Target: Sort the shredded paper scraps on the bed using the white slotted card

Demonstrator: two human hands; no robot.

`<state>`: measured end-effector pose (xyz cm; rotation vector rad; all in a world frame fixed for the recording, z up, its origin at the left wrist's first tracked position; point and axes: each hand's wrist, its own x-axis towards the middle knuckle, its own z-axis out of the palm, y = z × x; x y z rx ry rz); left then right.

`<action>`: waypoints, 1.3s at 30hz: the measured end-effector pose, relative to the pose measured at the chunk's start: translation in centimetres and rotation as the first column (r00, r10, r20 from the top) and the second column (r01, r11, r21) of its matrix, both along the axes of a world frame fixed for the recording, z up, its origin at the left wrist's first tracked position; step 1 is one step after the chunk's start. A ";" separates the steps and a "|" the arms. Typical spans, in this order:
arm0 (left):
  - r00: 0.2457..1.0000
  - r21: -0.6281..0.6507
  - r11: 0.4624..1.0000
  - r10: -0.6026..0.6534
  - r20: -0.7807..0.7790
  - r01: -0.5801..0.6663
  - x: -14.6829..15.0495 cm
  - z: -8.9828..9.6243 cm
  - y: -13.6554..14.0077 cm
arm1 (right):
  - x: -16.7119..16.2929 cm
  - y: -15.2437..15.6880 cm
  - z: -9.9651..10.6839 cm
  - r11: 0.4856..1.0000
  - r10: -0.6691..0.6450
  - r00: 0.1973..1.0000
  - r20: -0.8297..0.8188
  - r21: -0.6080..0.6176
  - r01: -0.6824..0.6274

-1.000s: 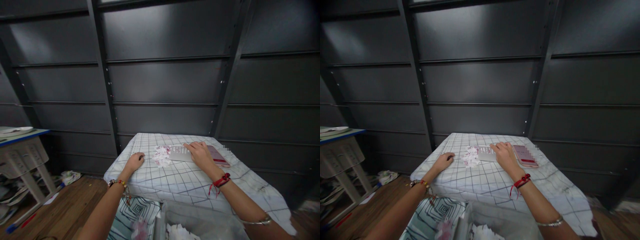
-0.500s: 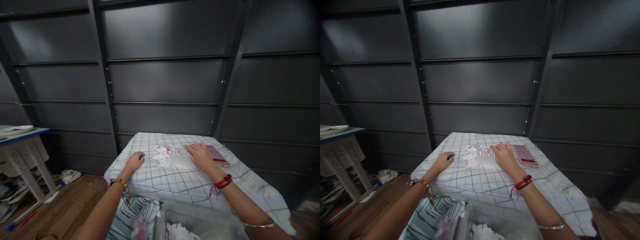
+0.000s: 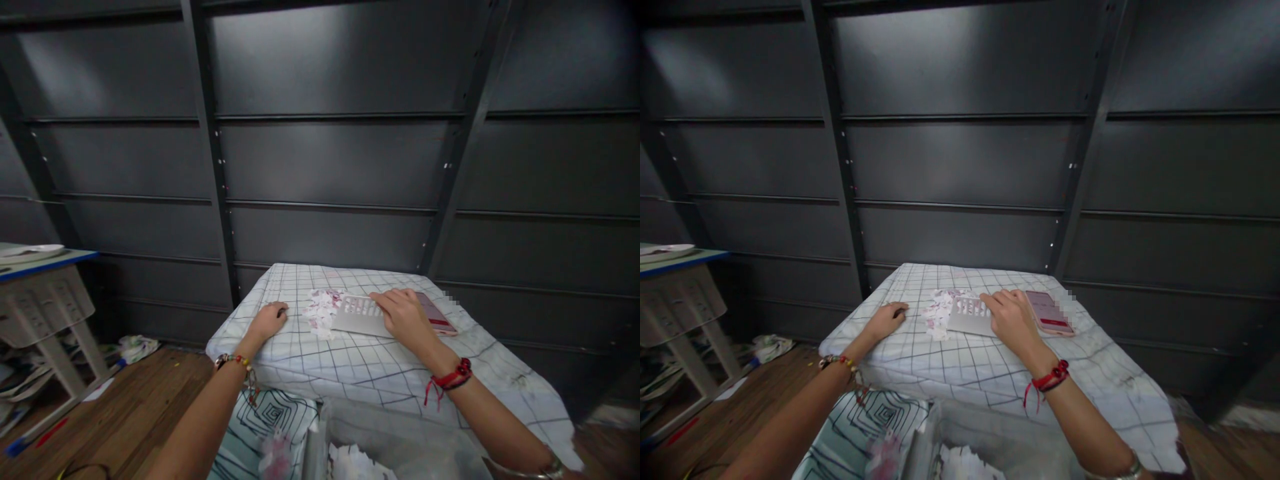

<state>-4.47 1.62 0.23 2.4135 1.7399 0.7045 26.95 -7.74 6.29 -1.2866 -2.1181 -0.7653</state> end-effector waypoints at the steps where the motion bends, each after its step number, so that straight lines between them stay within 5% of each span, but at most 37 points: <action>1: 1.000 -0.001 1.000 0.003 0.002 -0.003 0.0 0.0 0.0 | 0.0 0.0 0.0 1.000 -0.007 1.000 0.003 0.007 0.007; 39: 0.999 0.021 0.999 -0.024 0.025 0.024 -0.1 -0.3 0.2 | 0.7 -1.2 0.7 0.989 0.145 0.989 0.031 -0.042 -0.144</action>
